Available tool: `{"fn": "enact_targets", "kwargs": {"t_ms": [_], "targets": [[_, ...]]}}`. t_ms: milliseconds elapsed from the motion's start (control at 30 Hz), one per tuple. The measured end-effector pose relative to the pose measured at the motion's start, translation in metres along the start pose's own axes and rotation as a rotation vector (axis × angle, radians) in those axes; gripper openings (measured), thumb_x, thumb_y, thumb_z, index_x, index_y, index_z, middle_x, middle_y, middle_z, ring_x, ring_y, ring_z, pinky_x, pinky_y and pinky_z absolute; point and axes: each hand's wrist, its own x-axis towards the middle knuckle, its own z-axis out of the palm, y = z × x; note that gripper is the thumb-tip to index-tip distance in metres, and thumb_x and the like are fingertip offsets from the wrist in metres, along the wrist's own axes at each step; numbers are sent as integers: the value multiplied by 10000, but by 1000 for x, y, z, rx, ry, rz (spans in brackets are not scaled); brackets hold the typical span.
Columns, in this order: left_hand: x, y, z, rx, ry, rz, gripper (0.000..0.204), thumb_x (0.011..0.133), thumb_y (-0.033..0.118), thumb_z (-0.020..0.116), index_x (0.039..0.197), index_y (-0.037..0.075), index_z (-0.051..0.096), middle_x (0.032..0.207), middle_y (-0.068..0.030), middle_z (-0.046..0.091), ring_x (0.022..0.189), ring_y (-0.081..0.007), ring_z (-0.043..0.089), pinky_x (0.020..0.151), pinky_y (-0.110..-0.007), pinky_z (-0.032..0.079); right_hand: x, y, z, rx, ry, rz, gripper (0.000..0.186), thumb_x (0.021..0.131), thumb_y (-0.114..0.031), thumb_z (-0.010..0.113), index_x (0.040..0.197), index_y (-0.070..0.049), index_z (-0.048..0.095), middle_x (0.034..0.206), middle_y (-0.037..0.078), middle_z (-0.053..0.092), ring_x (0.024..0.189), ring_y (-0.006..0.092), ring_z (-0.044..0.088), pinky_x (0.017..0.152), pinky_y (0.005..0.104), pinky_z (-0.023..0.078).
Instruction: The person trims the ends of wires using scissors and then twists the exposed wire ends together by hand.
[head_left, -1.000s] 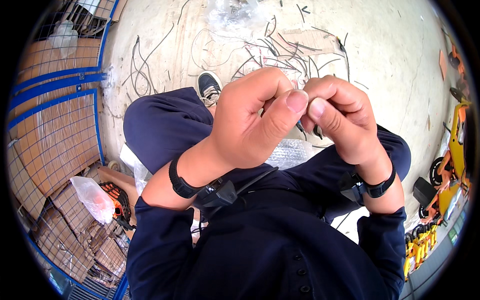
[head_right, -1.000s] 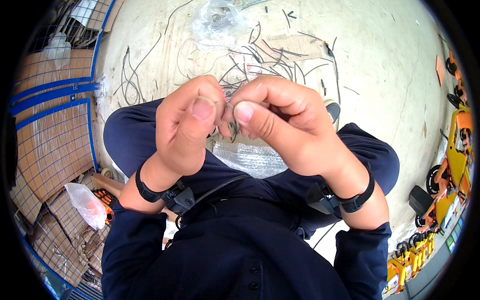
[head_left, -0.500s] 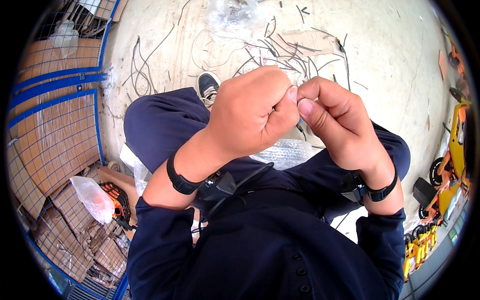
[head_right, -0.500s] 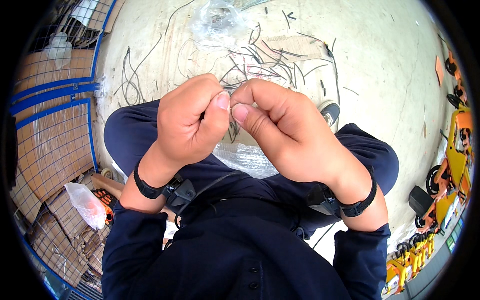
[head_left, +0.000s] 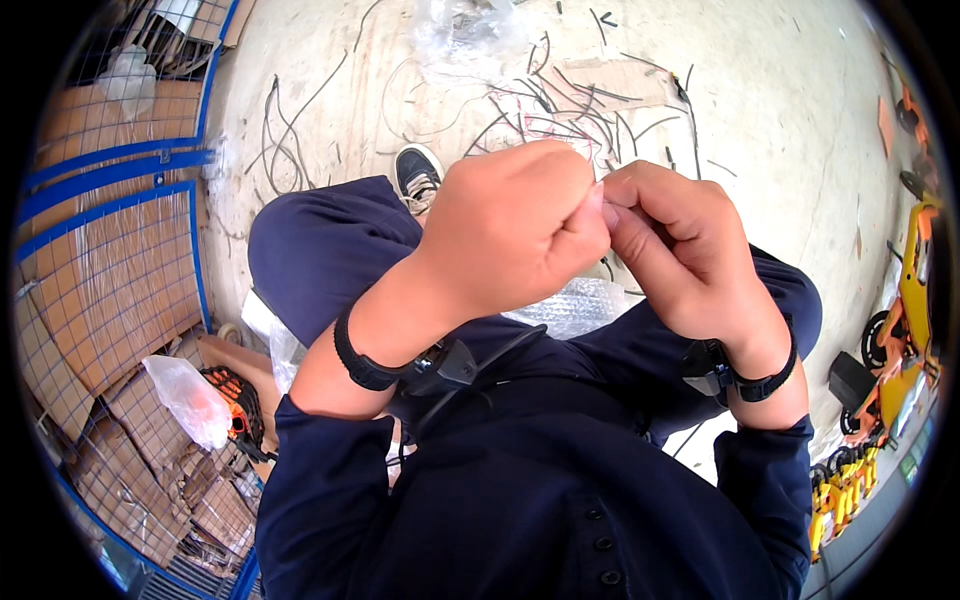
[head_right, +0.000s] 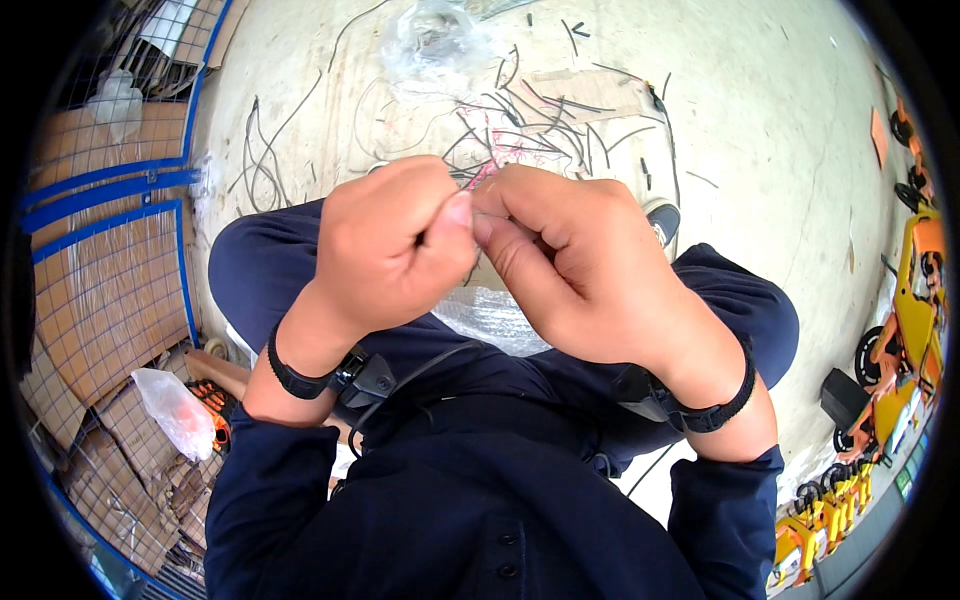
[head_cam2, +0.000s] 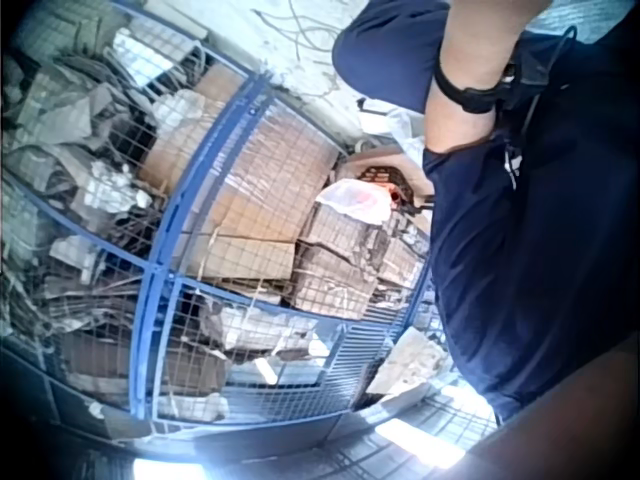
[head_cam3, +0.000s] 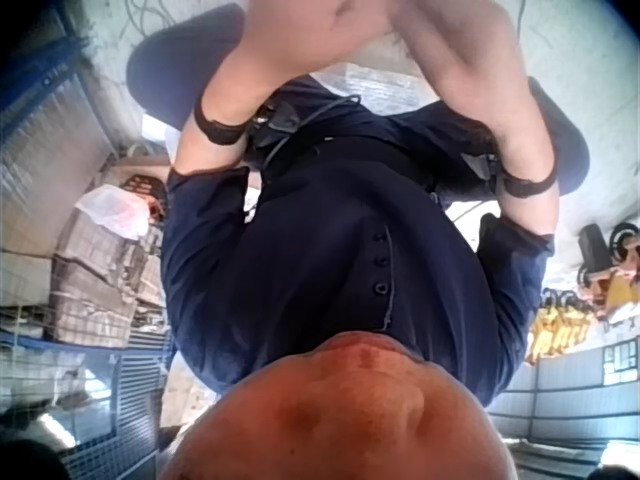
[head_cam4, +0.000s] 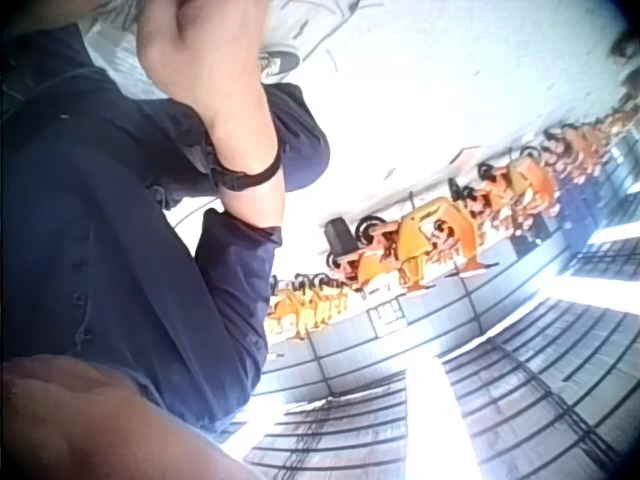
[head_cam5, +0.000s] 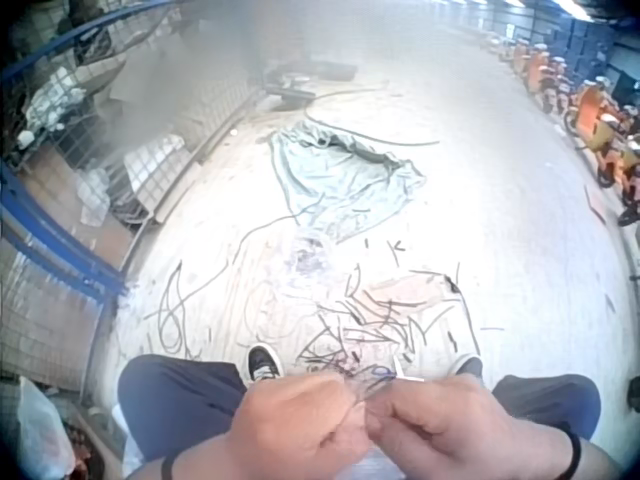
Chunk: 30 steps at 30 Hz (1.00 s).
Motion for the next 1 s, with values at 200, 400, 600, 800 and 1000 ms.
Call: {"fn": "enact_targets", "kwargs": {"t_ms": [200, 400, 600, 800, 1000], "targets": [[-7, 10, -6, -623, 5, -431, 241, 890, 103, 534, 661, 45, 487, 547, -33, 455, 448, -123, 446, 434, -269, 355, 2, -4, 0, 356, -98, -12, 109, 925, -9, 511, 942, 20, 615, 795, 59, 647, 675, 117, 583, 618, 255, 466], [-7, 19, -4, -1296, 73, -624, 281, 950, 144, 433, 709, 11, 490, 590, -42, 500, 424, -91, 414, 415, -251, 434, 6, 2, 4, 878, -218, 40, 151, 955, -17, 472, 967, 66, 597, 920, 146, 653, 771, 206, 649, 697, 292, 531], [-1, 26, -12, -1543, 86, -724, 315, 951, 174, 414, 689, 4, 458, 606, -88, 498, 412, -99, 398, 366, -283, 455, 9, 1, 10, 1095, -272, 42, 167, 969, -38, 464, 983, 71, 589, 958, 181, 652, 771, 232, 669, 663, 287, 535], [0, 22, -10, -1544, 91, -673, 327, 955, 201, 414, 693, 11, 465, 648, -68, 483, 480, -102, 428, 434, -269, 475, 9, 9, 9, 1062, -248, 43, 164, 969, -76, 487, 973, 46, 597, 941, 151, 655, 749, 196, 657, 649, 252, 486], [-5, 9, -8, -763, 77, -315, 208, 887, 125, 541, 708, 32, 491, 641, -20, 455, 531, -93, 390, 471, -257, 352, 7, 4, 7, 912, -135, 15, 137, 962, -68, 502, 969, 28, 600, 862, 73, 636, 757, 111, 573, 683, 230, 443]]}}
